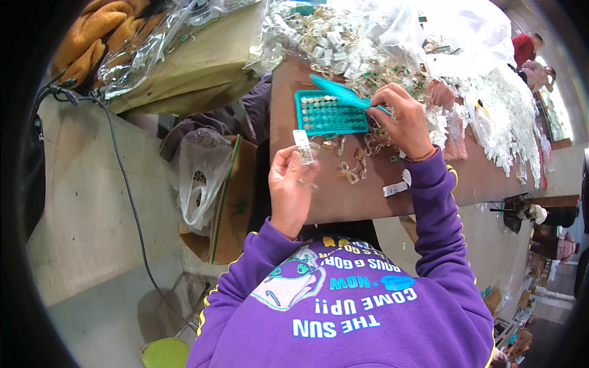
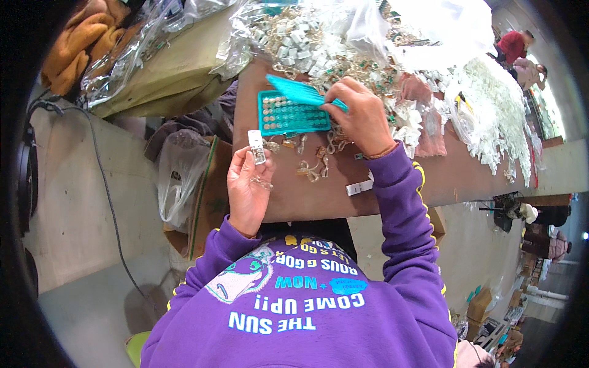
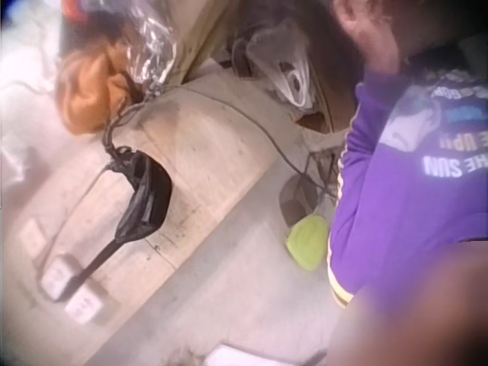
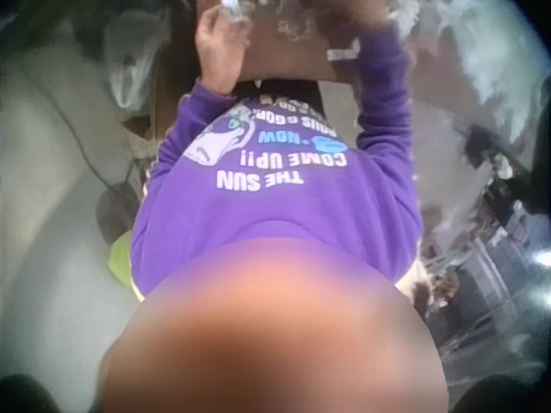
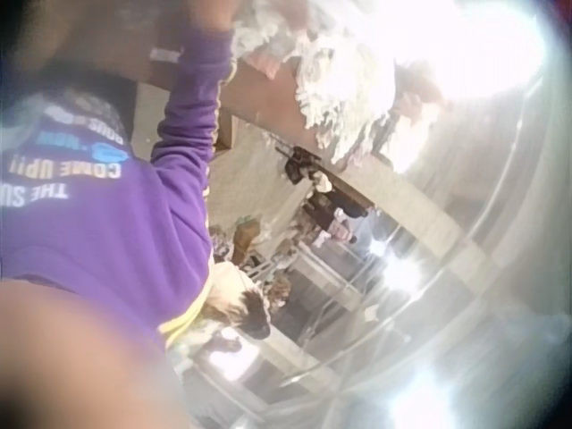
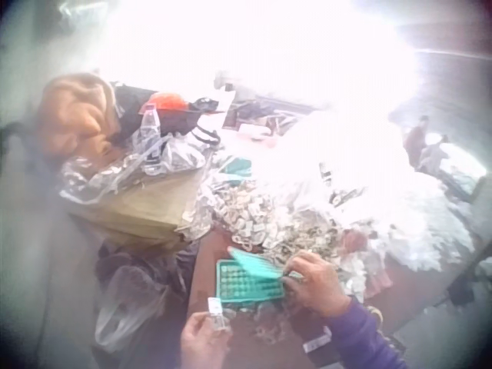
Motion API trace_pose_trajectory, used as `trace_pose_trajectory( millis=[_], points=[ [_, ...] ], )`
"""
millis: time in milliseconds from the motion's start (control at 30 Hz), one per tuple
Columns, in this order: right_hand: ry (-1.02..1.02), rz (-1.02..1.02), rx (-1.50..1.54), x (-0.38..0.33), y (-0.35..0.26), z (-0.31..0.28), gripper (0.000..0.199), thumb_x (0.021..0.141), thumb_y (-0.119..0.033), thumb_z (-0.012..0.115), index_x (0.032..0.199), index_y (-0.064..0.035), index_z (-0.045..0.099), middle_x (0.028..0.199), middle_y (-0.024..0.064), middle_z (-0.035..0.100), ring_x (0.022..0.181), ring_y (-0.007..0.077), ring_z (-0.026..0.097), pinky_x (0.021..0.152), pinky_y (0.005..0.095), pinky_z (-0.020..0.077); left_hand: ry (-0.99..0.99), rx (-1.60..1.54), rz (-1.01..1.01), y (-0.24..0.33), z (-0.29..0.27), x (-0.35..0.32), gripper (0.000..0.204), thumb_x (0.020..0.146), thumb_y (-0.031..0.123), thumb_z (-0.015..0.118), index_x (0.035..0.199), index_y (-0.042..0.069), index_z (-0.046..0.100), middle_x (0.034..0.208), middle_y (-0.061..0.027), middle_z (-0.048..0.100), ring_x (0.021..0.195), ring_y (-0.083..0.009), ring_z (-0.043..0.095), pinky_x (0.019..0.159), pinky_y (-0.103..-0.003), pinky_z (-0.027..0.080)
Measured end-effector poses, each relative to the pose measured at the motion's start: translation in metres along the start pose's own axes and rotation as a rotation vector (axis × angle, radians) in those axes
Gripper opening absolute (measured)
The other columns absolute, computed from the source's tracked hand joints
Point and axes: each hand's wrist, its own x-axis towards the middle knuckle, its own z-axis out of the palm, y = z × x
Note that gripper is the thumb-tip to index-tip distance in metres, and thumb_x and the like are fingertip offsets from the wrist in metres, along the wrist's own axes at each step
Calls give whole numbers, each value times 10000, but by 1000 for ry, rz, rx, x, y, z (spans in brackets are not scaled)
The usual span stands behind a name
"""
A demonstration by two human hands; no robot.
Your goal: The person repeatedly picks small white plastic housings and thin wires from a cluttered table, inserts the wires into the housings, and places the assembled units into a teal tray. The person handles items one at a time and continues the same insertion cycle throughout the clip.
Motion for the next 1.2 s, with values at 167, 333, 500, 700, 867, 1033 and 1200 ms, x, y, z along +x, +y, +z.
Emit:
trace_pose_trajectory(
  millis=[167, 333, 500, 700, 867, 1033, 1200],
  points=[
    [453, 443, 521, -41, 45, -10, 120, 890, -107, 700, 891, -23, 614, 852, 2, 633, 753, 81, 581, 670, 234, 484, 28, 40, -5, 0, -2, 1, 173, 999, 144, 544, 1127, 29, 529, 1014, -146, 643, 929, -196, 636, 831, -322, 538],
    [734, 694, 1235, -86, 79, -24, 52, 938, -142, 653, 936, -102, 620, 853, -13, 659, 761, 97, 630, 709, 275, 530, -19, 79, 8, 0, -4, 1, 192, 985, 170, 577, 1137, 58, 539, 1063, -133, 642, 933, -196, 650, 842, -333, 551],
    [903, 733, 1596, -94, 72, -39, 79, 955, -151, 625, 1018, -103, 629, 999, 14, 686, 901, 151, 659, 789, 309, 548, -32, 86, 15, 2, -6, 2, 198, 983, 148, 578, 1151, 55, 529, 1062, -135, 626, 928, -192, 621, 837, -330, 518],
    [900, 566, 1391, -105, 63, -88, 91, 944, -142, 645, 990, -71, 614, 938, 18, 674, 839, 167, 656, 689, 294, 524, -25, 133, 12, 2, -10, 4, 188, 991, 171, 569, 1149, 76, 531, 1065, -106, 630, 929, -170, 625, 844, -311, 529],
    [810, 558, -211, -140, 73, -135, 70, 895, -72, 655, 924, -53, 593, 976, 67, 698, 881, 202, 677, 724, 332, 522, -50, 144, 27, 2, -12, 3, 192, 990, 161, 571, 1155, 75, 523, 1066, -110, 627, 929, -169, 627, 855, -319, 530],
    [554, 507, -689, -198, 84, -133, 147, 787, -56, 711, 899, -86, 621, 953, 57, 708, 899, 273, 673, 782, 387, 529, -46, 146, 30, 2, -10, 2, 196, 990, 154, 570, 1158, 73, 513, 1082, -120, 621, 933, -169, 626, 871, -322, 527],
    [441, 459, -459, -251, 95, -141, 110, 791, -35, 716, 878, -95, 686, 968, 44, 727, 1042, 257, 658, 909, 379, 502, -62, 168, 41, 2, -9, 2, 198, 990, 156, 569, 1160, 73, 509, 1087, -122, 621, 926, -174, 622, 857, -328, 519]
  ],
)
